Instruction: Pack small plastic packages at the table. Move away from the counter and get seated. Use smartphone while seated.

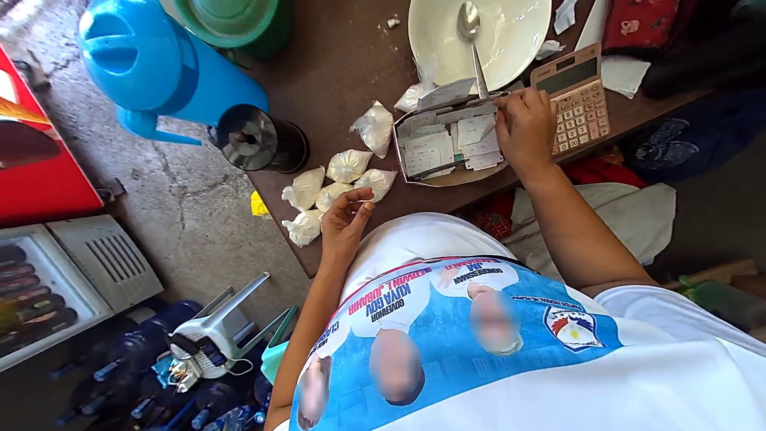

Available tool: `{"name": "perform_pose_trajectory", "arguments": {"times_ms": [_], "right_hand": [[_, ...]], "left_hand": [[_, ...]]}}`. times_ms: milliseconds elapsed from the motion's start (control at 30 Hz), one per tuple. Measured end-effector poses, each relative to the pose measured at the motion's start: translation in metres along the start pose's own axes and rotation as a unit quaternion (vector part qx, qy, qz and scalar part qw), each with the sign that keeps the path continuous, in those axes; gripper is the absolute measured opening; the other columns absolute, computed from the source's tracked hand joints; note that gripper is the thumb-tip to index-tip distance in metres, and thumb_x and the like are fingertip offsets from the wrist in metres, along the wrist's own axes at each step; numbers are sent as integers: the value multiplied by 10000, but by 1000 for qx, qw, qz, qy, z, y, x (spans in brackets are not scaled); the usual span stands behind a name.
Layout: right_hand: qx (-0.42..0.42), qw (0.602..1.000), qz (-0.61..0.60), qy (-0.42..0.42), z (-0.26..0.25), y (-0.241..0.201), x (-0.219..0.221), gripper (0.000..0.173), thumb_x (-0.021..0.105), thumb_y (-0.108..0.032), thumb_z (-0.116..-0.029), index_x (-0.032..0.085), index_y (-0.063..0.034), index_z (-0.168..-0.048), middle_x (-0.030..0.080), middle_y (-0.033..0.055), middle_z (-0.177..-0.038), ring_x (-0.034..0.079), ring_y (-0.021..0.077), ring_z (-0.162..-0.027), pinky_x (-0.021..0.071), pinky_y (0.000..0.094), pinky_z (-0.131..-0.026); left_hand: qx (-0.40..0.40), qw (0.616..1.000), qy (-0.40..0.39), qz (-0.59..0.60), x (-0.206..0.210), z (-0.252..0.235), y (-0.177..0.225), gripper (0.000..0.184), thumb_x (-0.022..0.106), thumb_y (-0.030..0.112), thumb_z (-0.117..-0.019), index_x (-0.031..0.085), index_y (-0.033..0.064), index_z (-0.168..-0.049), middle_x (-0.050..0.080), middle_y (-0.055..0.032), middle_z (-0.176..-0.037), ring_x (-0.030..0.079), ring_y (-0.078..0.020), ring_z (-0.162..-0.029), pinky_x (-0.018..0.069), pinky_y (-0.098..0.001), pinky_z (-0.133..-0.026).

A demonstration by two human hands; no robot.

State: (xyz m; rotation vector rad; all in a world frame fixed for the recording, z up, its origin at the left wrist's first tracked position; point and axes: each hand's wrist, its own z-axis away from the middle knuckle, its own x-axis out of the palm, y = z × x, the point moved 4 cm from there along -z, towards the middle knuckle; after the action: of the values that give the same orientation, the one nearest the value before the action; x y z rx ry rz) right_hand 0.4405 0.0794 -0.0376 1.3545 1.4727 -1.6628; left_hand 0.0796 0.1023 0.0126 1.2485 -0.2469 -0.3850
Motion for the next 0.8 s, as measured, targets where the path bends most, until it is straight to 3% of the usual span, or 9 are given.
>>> {"name": "perform_pose_trajectory", "arguments": {"times_ms": [267,567,800], "right_hand": [[-87,995,-49,30,-5,-14,13,262,528,-82,-1035,743,-81,-1185,677,230,-1106,646,404,-1038,491,529,-908],[-106,994,-33,2,-6,-21,22,195,553,-84,-1021,735,-40,-1075,682,225,-1119,649,407,-1063,489,547,-883],[-111,993,-34,-2,0,-20,23,177,564,-84,-1016,728,-30,-1053,685,216,-1115,654,396,-1046,491,540,-874]], "left_hand": [[-1,1000,6,-10,0,1,1,264,612,35,-978,626,-5,-1238,705,-45,-1157,701,-106,-965,595,-294,-879],[0,1000,10,-4,-3,1,1,255,602,34,-982,630,1,-1233,702,-45,-1161,699,-113,-970,594,-298,-880],[0,1000,8,-7,-3,-1,0,256,602,35,-980,633,4,-1232,703,-43,-1160,698,-111,-960,593,-297,-878]]}}
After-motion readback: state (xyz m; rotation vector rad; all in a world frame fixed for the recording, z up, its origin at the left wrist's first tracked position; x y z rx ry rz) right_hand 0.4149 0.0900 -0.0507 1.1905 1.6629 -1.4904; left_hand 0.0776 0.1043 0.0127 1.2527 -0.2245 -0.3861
